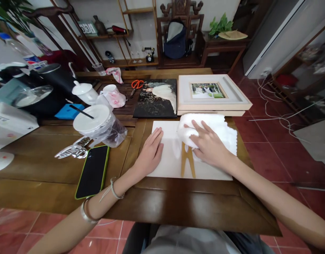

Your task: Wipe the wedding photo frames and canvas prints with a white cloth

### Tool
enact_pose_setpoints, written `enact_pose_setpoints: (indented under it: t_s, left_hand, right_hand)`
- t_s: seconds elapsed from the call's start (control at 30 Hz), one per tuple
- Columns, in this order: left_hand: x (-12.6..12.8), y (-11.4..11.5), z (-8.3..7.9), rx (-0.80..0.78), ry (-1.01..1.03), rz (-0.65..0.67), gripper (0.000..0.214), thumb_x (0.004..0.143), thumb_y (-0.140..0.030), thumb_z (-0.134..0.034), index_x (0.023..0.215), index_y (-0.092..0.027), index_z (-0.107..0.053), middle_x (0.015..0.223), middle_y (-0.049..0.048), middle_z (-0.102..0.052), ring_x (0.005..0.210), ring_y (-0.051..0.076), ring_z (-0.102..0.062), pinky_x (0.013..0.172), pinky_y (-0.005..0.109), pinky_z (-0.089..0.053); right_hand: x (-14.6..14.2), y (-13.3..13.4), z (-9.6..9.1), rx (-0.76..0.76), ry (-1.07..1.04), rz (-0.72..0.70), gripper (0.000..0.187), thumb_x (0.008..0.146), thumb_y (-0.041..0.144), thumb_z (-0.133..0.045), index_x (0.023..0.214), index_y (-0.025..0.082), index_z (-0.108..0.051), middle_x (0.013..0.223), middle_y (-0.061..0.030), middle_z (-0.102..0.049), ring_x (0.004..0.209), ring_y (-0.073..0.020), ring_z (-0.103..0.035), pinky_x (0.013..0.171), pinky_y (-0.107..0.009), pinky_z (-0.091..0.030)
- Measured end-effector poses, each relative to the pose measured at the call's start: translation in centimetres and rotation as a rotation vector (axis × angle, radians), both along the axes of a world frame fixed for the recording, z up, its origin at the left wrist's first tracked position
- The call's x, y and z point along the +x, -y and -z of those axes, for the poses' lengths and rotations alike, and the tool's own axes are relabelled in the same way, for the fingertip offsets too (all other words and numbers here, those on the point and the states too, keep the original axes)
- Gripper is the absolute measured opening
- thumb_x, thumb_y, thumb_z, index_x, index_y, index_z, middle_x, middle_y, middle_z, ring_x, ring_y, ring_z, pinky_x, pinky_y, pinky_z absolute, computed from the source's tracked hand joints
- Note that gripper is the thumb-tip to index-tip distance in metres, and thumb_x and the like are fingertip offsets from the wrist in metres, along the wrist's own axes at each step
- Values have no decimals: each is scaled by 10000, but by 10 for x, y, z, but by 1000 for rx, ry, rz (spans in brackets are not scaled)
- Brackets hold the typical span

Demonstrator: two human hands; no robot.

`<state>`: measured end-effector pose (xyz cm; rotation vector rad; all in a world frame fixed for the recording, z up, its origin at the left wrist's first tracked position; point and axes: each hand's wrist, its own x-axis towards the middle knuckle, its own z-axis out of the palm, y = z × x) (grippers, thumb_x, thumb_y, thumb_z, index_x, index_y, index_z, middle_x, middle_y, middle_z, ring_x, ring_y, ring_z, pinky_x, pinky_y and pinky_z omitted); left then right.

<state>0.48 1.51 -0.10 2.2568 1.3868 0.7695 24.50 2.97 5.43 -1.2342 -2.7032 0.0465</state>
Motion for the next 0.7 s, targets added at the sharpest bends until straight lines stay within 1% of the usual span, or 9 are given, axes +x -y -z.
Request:
enact_pose_setpoints:
  t_s: [0.1,0.2,0.27,0.37,0.43,0.5,0.57,0.63,0.7]
  left_hand:
    - [0,0,0,5,0,-6,467,981,-246,-328,1433,-128,-349,1527,162,-322,1442,245,-245,1177,488,-227]
    - [0,0,1,17,-2,-5,465,979,-239,-331,1423,-104,-361,1521,174,-328,1441,244,-246,1178,482,-227]
    - [0,-1,2,19,3,-3,464,979,-241,-334,1423,-113,-363,1518,173,-334,1437,247,-256,1176,487,-229]
    - [0,-1,3,12,14,-3,463,980,-248,-333,1433,-152,-353,1527,153,-328,1436,253,-259,1171,506,-232]
    - [-1,-1,3,1,12,-3,465,982,-249,-326,1438,-163,-346,1533,143,-319,1439,254,-251,1171,511,-229]
    - [-1,-1,4,-8,2,-1,466,984,-247,-318,1439,-149,-342,1534,149,-314,1443,252,-240,1173,506,-225]
    - [-1,-1,4,-6,-6,4,466,985,-243,-310,1435,-126,-343,1531,162,-315,1445,248,-234,1176,497,-223]
    - [-2,-1,3,2,-8,9,464,986,-239,-305,1430,-114,-346,1528,169,-318,1446,244,-232,1177,491,-223]
    - [-2,-1,2,6,-7,12,461,986,-237,-301,1427,-110,-348,1526,170,-321,1446,241,-233,1178,486,-224]
  right_hand:
    - [3,20,-1,-32,-3,-87,239,682,66,-583,876,130,-706,1447,-157,-441,1392,-369,-266,1142,-570,-213]
    - [5,52,-5,-105,-21,-189,162,664,71,-615,766,155,-708,1484,-140,-387,1406,-376,-213,1149,-583,-169]
    - [7,75,-9,-165,-47,-236,132,672,77,-617,729,164,-699,1501,-133,-357,1410,-373,-200,1153,-586,-146]
    - [10,101,-16,-259,-90,-283,122,688,92,-585,687,178,-672,1495,-107,-378,1414,-350,-212,1163,-575,-116]
    - [15,108,-23,-313,-120,-291,158,651,77,-548,686,190,-652,1473,-84,-423,1411,-318,-247,1172,-538,-142]
    - [22,106,-29,-337,-146,-267,236,609,53,-497,731,192,-643,1433,-82,-481,1395,-282,-301,1154,-477,-248]
    - [29,95,-33,-338,-161,-183,319,606,45,-452,818,187,-644,1345,-98,-564,1336,-266,-404,1058,-418,-400]
    - [31,76,-33,-328,-166,-42,320,660,72,-429,869,193,-638,1170,-103,-656,1179,-276,-551,905,-391,-505]
    - [26,54,-31,-301,-137,111,249,741,126,-412,851,199,-623,960,-90,-686,971,-279,-633,806,-400,-529]
